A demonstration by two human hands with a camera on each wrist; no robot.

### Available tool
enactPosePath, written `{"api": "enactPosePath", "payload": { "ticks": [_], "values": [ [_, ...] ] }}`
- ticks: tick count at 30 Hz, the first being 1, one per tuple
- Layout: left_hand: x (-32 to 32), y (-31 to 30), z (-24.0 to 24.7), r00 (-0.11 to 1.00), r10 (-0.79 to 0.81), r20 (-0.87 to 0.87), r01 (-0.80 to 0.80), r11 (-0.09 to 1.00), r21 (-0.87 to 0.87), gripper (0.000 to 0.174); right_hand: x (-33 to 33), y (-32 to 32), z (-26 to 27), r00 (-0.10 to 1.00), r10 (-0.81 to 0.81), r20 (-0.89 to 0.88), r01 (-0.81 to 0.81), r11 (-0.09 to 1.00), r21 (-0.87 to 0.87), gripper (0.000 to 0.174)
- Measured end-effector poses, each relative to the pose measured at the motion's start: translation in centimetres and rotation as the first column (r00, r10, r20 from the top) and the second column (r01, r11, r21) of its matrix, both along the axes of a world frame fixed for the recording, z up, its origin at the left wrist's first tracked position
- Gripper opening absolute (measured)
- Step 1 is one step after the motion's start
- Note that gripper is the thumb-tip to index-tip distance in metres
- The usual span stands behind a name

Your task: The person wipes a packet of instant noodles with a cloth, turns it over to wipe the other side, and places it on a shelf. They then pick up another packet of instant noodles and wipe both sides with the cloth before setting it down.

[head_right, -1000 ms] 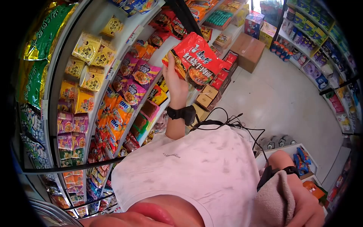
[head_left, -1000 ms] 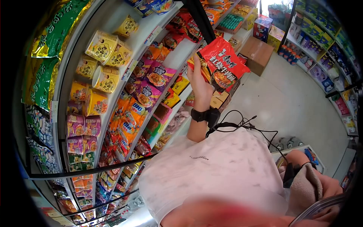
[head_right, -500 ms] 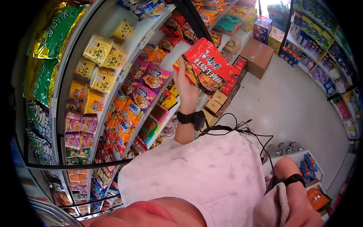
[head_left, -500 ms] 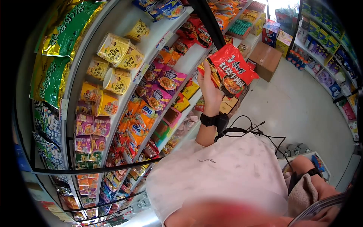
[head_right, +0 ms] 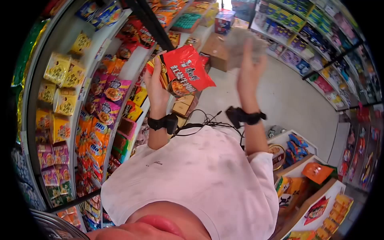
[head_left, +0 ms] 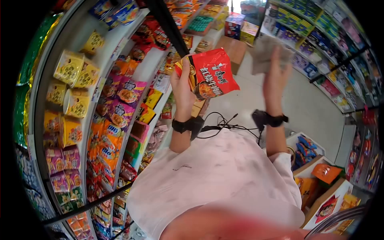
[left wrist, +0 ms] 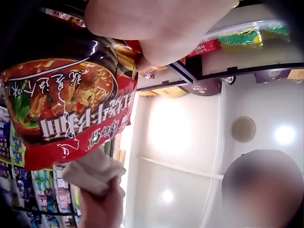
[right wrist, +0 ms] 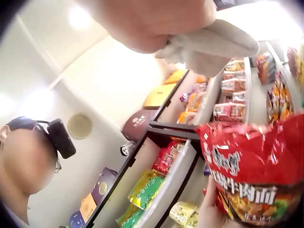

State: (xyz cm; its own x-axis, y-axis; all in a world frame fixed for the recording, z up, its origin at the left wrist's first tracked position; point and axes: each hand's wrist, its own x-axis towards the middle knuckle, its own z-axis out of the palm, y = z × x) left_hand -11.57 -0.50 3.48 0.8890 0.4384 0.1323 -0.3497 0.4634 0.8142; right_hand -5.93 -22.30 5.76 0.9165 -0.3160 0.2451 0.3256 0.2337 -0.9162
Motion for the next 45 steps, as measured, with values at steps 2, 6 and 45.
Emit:
{"api": "enactPosePath", "payload": {
  "ticks": [2,6,45],
  "values": [
    [-0.1,-0.5,0.0,0.999,-0.023,-0.030,0.023,1.000,0.019,0.032,-1.0,3.2,-0.6,0.998,0.055,0.004,-0.055,0.994,-0.098,0.047],
    [0.1,-0.5,0.0,0.998,0.023,-0.059,-0.015,0.992,0.127,0.033,-1.6,6.8,-2.0,0.941,0.317,0.114,-0.313,0.948,-0.055,0.049],
    [-1.0,1.8,-6.9,0.938,-0.219,-0.268,0.197,0.974,-0.109,0.032,-7.8,8.6,-6.9,0.993,0.108,-0.041,-0.112,0.797,-0.593,0.037]
  ]
}}
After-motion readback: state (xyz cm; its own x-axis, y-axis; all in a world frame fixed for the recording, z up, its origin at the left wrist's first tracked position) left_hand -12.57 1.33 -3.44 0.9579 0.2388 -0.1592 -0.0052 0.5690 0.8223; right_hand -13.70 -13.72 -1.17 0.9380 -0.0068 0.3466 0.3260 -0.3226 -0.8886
